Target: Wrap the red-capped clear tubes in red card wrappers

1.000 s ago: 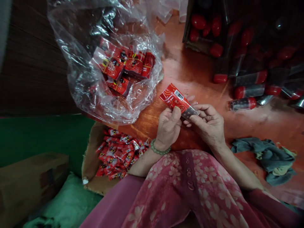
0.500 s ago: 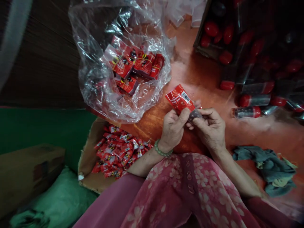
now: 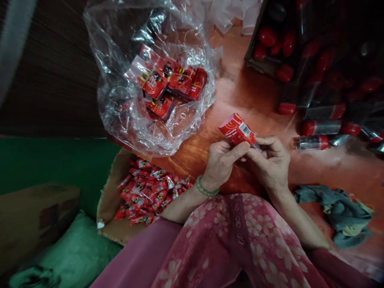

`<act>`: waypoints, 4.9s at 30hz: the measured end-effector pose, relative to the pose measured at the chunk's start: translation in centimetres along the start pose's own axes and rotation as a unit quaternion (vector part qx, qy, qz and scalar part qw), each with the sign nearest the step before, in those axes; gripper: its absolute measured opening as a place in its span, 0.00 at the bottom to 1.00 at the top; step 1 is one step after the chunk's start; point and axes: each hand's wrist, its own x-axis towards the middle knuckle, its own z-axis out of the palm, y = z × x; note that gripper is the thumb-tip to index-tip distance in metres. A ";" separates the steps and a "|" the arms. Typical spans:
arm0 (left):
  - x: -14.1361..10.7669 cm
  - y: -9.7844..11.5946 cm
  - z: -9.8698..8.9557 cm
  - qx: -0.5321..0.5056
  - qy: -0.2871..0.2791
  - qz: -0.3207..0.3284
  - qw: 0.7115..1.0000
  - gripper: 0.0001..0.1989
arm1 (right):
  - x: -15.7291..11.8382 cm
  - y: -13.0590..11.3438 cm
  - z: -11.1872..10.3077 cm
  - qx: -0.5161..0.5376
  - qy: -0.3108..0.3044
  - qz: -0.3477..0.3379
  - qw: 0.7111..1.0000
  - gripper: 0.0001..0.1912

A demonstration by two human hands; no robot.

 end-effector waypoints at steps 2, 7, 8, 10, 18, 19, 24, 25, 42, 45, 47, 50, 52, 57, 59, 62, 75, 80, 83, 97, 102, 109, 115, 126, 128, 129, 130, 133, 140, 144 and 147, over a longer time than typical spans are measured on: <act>0.1 -0.1 -0.3 0.023 0.001 -0.002 1.000 0.23 | 0.2 -0.7 0.3 0.069 -0.020 0.081 0.994 0.15; 0.2 0.4 -0.2 0.003 0.003 0.012 1.000 0.30 | 0.4 -0.9 0.7 0.114 -0.031 0.122 0.985 0.17; 0.2 0.5 -0.1 -0.005 0.012 0.014 1.000 0.31 | 0.3 -0.7 0.6 0.119 -0.035 0.125 0.984 0.17; 0.1 0.5 0.1 -0.013 0.018 0.009 1.000 0.31 | 0.3 -0.3 0.4 0.125 -0.036 0.127 0.983 0.19; -0.5 -0.4 -0.1 0.006 -0.049 -0.001 0.999 0.28 | 0.0 1.0 -1.0 0.134 -0.077 0.102 0.983 0.19; -0.6 -0.5 -0.2 0.013 -0.053 0.000 0.999 0.28 | 0.0 1.2 -1.2 0.133 -0.078 0.101 0.983 0.19; -0.9 -0.8 -0.3 0.032 -0.060 0.009 0.998 0.25 | 0.0 1.6 -1.7 0.110 -0.077 0.106 0.985 0.21; -0.9 -0.9 -0.3 0.031 -0.062 0.012 0.997 0.24 | 0.0 1.7 -1.7 0.112 -0.074 0.101 0.986 0.21; -13.8 6.6 -14.1 0.466 0.133 0.065 0.872 0.10 | -0.5 -1.3 -4.9 -0.244 -0.083 -0.114 0.959 0.05; -17.5 7.7 -20.3 0.724 0.199 0.103 0.653 0.14 | 0.2 -0.9 -5.7 -0.334 -0.140 -0.201 0.910 0.07; -18.6 7.8 -21.6 0.810 0.234 0.110 0.526 0.29 | 0.4 -0.4 -6.0 -0.380 -0.194 -0.227 0.876 0.15; -17.2 6.9 -18.6 0.795 0.279 0.151 0.517 0.33 | 0.3 0.4 -6.2 -0.440 -0.232 -0.242 0.833 0.21; -14.4 5.8 -14.6 0.736 0.214 0.242 0.595 0.28 | 0.0 0.9 -6.2 -0.463 -0.223 -0.255 0.819 0.18; -5.3 2.0 -5.8 0.694 -0.085 0.400 0.593 0.27 | -0.6 1.2 -5.8 -0.492 -0.210 -0.291 0.793 0.13; -2.7 0.8 -4.1 0.695 -0.127 0.410 0.577 0.25 | -0.7 1.0 -5.5 -0.502 -0.216 -0.298 0.783 0.13; -0.7 -0.2 -3.5 0.711 -0.160 0.386 0.566 0.22 | -0.6 0.6 -5.3 -0.515 -0.215 -0.310 0.770 0.12; 1.0 1.1 -3.2 0.715 -0.152 0.481 0.483 0.07 | 2.8 -2.7 -5.9 -0.483 -0.244 -0.195 0.818 0.13; 1.2 1.3 -3.2 0.694 -0.169 0.446 0.539 0.07 | 7.2 -3.0 -5.5 -0.637 -0.116 -0.114 0.754 0.20; 1.2 1.6 -3.1 0.685 -0.184 0.430 0.558 0.09 | 9.0 -2.4 -4.7 -0.674 -0.116 -0.091 0.724 0.23; 1.1 0.6 -3.2 0.726 -0.116 0.485 0.474 0.10 | 1.4 -5.7 -5.1 -0.700 -0.251 -0.054 0.666 0.27; 1.9 1.4 -3.8 0.668 -0.166 0.443 0.574 0.09 | 1.4 -6.3 -8.0 -0.671 -0.339 -0.059 0.657 0.33; 2.2 2.5 -3.5 0.648 -0.197 0.360 0.642 0.13 | 4.7 -5.7 -7.9 -0.656 -0.358 -0.100 0.657 0.20; 2.0 1.7 -3.4 0.647 -0.160 0.361 0.652 0.11 | 5.2 -4.9 -8.1 -0.665 -0.328 -0.133 0.658 0.19; 1.5 1.8 -2.9 0.583 -0.101 0.425 0.685 0.11 | 2.7 -5.9 -9.9 -0.447 -0.301 -0.090 0.838 0.19; 1.3 2.0 -2.8 0.580 -0.105 0.432 0.682 0.11 | 2.2 -6.0 -9.8 -0.431 -0.307 -0.094 0.843 0.19; 1.1 2.1 -2.7 0.577 -0.107 0.436 0.682 0.10 | 2.0 -6.1 -9.7 -0.431 -0.309 -0.096 0.843 0.19; 1.0 2.1 -2.7 0.574 -0.110 0.440 0.681 0.10 | 1.9 -6.2 -9.7 -0.434 -0.311 -0.097 0.840 0.19; 0.4 2.4 -2.5 0.578 -0.126 0.438 0.677 0.09 | 1.6 -6.5 -9.4 -0.446 -0.332 -0.107 0.824 0.19; -0.3 2.3 -2.3 0.594 -0.156 0.441 0.654 0.08 | 1.5 -7.0 -8.7 -0.497 -0.378 -0.110 0.774 0.19; -0.5 2.0 -2.3 0.604 -0.171 0.418 0.657 0.09 | 1.5 -7.1 -8.8 -0.524 -0.389 -0.101 0.751 0.21; -0.6 1.9 -2.4 0.596 -0.180 0.411 0.666 0.08 | 1.6 -7.3 -9.1 -0.539 -0.396 -0.097 0.737 0.21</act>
